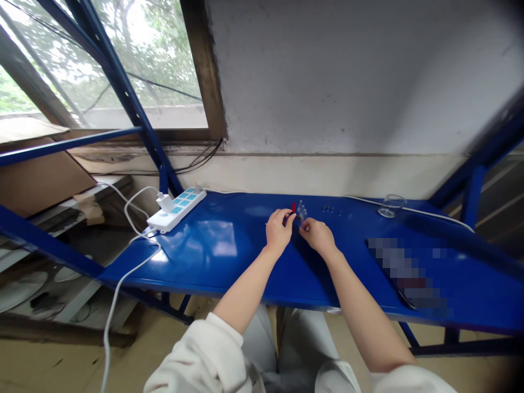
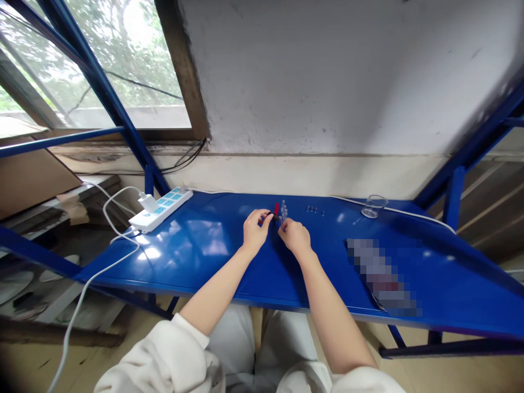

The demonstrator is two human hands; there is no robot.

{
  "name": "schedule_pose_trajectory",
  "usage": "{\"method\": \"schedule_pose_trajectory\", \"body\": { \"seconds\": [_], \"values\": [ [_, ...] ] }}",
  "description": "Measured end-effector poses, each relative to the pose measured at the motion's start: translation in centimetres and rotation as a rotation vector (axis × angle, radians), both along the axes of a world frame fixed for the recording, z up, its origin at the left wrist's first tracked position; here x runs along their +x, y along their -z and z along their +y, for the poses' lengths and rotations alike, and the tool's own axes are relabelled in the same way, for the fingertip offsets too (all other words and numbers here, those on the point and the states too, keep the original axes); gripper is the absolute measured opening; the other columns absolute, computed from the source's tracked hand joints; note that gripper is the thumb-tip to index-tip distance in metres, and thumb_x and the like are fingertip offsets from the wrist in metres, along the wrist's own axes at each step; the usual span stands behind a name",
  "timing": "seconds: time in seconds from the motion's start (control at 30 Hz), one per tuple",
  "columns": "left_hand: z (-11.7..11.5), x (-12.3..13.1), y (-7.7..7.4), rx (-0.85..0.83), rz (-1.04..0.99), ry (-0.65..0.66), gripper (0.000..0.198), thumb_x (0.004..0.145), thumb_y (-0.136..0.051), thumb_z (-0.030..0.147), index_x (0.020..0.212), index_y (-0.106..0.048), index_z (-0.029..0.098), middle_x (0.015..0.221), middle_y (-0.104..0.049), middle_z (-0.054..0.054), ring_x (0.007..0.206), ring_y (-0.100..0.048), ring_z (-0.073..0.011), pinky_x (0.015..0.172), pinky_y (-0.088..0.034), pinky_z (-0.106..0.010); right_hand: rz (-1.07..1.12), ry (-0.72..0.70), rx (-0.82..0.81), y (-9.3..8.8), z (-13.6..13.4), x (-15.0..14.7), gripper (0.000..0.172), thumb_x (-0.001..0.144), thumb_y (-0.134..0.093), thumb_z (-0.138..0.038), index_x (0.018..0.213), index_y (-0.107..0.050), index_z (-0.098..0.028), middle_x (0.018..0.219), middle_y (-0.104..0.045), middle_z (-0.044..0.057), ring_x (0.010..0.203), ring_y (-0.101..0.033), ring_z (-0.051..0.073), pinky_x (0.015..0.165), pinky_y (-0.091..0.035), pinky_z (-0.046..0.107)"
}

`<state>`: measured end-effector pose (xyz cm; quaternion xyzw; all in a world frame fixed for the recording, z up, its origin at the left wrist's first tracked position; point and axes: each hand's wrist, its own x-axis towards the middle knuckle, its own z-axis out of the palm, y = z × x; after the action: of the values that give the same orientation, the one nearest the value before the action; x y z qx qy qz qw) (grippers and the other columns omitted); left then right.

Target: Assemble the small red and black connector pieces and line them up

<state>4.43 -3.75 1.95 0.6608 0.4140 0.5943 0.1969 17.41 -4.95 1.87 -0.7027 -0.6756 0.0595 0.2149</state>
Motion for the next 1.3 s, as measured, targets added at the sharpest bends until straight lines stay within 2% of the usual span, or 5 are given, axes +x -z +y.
{"method": "schedule_pose_trajectory", "body": {
  "seconds": [0.3, 0.53, 0.8, 1.07, 1.3],
  "values": [
    [0.3, -0.1, 0.2, 0.049, 0.101, -0.069, 0.021, 0.082, -0.048, 0.032, 0.089, -0.061, 0.018, 0.079, -0.059, -0.004, 0.071, -0.053, -0.0124, 0.068, -0.044, -0.025, -0.019, -0.01, -0.02, -0.4, -0.2, -0.3, 0.012, 0.073, -0.05, -0.028, 0.079, -0.057, -0.021, 0.073, -0.063, 0.003, 0.067, -0.058, 0.015, 0.052, -0.03, 0.021],
    [-0.1, 0.2, 0.3, 0.09, 0.182, 0.014, 0.023, 0.084, -0.045, 0.031, 0.096, -0.062, 0.021, 0.084, -0.061, -0.004, 0.077, -0.055, -0.0126, 0.072, -0.046, -0.025, -0.077, 0.016, -0.015, -0.5, -0.2, -0.4, 0.017, 0.074, -0.049, -0.032, 0.083, -0.058, -0.021, 0.073, -0.063, 0.005, 0.066, -0.058, 0.017, 0.051, -0.029, 0.023],
    [0.0, 0.2, 0.2, 0.074, 0.138, 0.074, 0.021, 0.082, -0.047, 0.033, 0.087, -0.062, 0.019, 0.084, -0.061, -0.004, 0.07, -0.054, -0.0111, 0.066, -0.046, -0.024, -0.001, -0.044, 0.158, -0.7, -0.4, -0.7, 0.018, 0.076, -0.046, -0.034, 0.083, -0.058, -0.022, 0.066, -0.061, 0.001, 0.06, -0.056, 0.014, 0.05, -0.029, 0.022],
    [-0.1, -0.1, 0.1, 0.086, 0.14, 0.032, 0.023, 0.085, -0.043, 0.033, 0.091, -0.059, 0.019, 0.084, -0.06, -0.005, 0.072, -0.053, -0.0122, 0.07, -0.044, -0.026, 0.065, -0.073, 0.319, 0.0, -0.3, -0.6, 0.016, 0.074, -0.049, -0.033, 0.078, -0.058, -0.021, 0.059, -0.057, -0.002, 0.053, -0.052, 0.011, 0.049, -0.029, 0.02],
    [0.3, 0.1, 0.0, -0.075, -0.093, 0.062, 0.024, 0.082, -0.047, 0.035, 0.093, -0.056, 0.016, 0.084, -0.06, -0.006, 0.068, -0.054, -0.0109, 0.063, -0.044, -0.024, 0.048, -0.131, 0.533, -0.3, 0.0, -1.1, 0.018, 0.077, -0.047, -0.033, 0.078, -0.058, -0.019, 0.056, -0.054, -0.002, 0.05, -0.049, 0.009, 0.047, -0.029, 0.019]
  ]
}}
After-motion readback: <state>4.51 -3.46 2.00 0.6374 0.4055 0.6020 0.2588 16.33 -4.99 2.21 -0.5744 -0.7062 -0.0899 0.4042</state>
